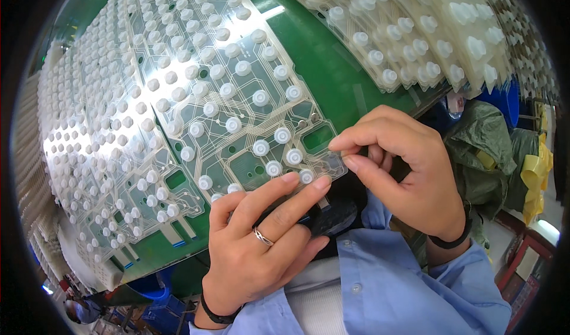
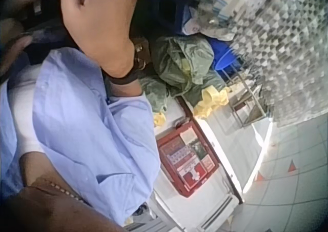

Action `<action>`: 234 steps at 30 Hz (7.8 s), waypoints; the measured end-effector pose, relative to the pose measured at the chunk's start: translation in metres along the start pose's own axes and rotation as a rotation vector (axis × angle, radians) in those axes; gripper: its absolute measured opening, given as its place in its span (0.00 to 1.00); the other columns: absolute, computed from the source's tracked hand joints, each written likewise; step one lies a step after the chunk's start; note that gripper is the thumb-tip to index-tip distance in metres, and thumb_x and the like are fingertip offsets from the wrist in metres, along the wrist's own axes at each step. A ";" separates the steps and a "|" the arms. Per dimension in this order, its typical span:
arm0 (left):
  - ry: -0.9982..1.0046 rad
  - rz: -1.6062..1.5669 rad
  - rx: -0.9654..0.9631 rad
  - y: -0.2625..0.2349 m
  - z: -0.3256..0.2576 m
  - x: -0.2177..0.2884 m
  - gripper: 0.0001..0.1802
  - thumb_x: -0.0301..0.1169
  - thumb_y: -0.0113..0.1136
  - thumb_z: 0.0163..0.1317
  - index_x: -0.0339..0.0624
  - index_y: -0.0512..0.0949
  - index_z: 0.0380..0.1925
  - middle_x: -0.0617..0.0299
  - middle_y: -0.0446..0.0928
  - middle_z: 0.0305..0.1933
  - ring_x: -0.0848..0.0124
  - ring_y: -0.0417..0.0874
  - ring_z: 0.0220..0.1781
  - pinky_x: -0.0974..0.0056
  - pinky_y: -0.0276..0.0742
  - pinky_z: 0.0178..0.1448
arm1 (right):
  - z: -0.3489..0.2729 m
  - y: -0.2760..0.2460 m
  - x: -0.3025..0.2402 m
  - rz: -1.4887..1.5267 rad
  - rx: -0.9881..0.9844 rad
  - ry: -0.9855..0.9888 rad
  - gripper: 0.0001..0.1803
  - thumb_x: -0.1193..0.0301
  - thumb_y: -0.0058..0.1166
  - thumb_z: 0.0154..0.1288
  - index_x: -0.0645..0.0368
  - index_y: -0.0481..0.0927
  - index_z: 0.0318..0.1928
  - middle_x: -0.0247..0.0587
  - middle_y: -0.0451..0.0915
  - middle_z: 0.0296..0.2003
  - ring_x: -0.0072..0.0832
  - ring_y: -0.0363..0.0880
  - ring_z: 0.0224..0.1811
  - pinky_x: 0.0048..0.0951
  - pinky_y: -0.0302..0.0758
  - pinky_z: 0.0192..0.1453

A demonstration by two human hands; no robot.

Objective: The recorder is assembling flexible membrane keypad components by carefully peeling individual contact pads from a plastic sheet and placing them onto a circuit sheet.

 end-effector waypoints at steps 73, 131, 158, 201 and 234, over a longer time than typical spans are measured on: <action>-0.167 -0.045 0.160 -0.054 -0.076 -0.047 0.22 0.50 0.70 0.50 0.51 0.71 0.15 0.66 0.84 0.50 0.58 0.79 0.60 0.57 0.69 0.50 | 0.039 0.075 -0.048 -0.113 -0.054 0.059 0.03 0.79 0.60 0.59 0.59 0.82 0.34 0.36 0.77 0.26 0.19 0.67 0.16 0.23 0.62 0.21; -0.390 -0.191 0.310 -0.067 -0.088 -0.027 0.10 0.32 0.66 0.53 0.42 0.76 0.20 0.57 0.85 0.47 0.54 0.76 0.60 0.55 0.65 0.60 | -0.058 0.071 -0.094 -0.053 -0.024 -0.442 0.13 0.76 0.65 0.53 0.55 0.84 0.42 0.43 0.82 0.43 0.39 0.80 0.45 0.35 0.78 0.48; -0.089 -0.016 0.141 -0.043 -0.075 -0.027 0.14 0.41 0.67 0.54 0.47 0.76 0.19 0.60 0.84 0.49 0.57 0.80 0.59 0.56 0.70 0.58 | 0.008 0.071 -0.037 0.001 -0.089 0.035 0.05 0.80 0.61 0.59 0.63 0.86 0.36 0.32 0.79 0.28 0.10 0.66 0.22 0.14 0.58 0.23; -0.132 -0.320 -0.005 -0.057 -0.099 -0.018 0.12 0.39 0.68 0.54 0.48 0.78 0.20 0.64 0.84 0.52 0.55 0.78 0.64 0.53 0.64 0.65 | -0.043 0.103 -0.028 0.214 -0.138 0.132 0.12 0.66 0.59 0.67 0.64 0.84 0.39 0.42 0.78 0.23 0.13 0.72 0.22 0.25 0.68 0.24; -0.257 -0.056 0.223 -0.074 -0.081 -0.016 0.12 0.41 0.71 0.50 0.49 0.79 0.26 0.71 0.81 0.32 0.69 0.82 0.48 0.54 0.63 0.61 | -0.032 0.090 -0.119 -0.020 -0.214 -0.433 0.11 0.73 0.67 0.53 0.58 0.83 0.38 0.38 0.80 0.39 0.39 0.78 0.46 0.37 0.71 0.49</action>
Point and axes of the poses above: each hand's wrist, its own z-axis towards the middle knuckle, its own y-axis out of the palm, x = y × z, the point moved 10 cm from there along z, towards the middle knuckle
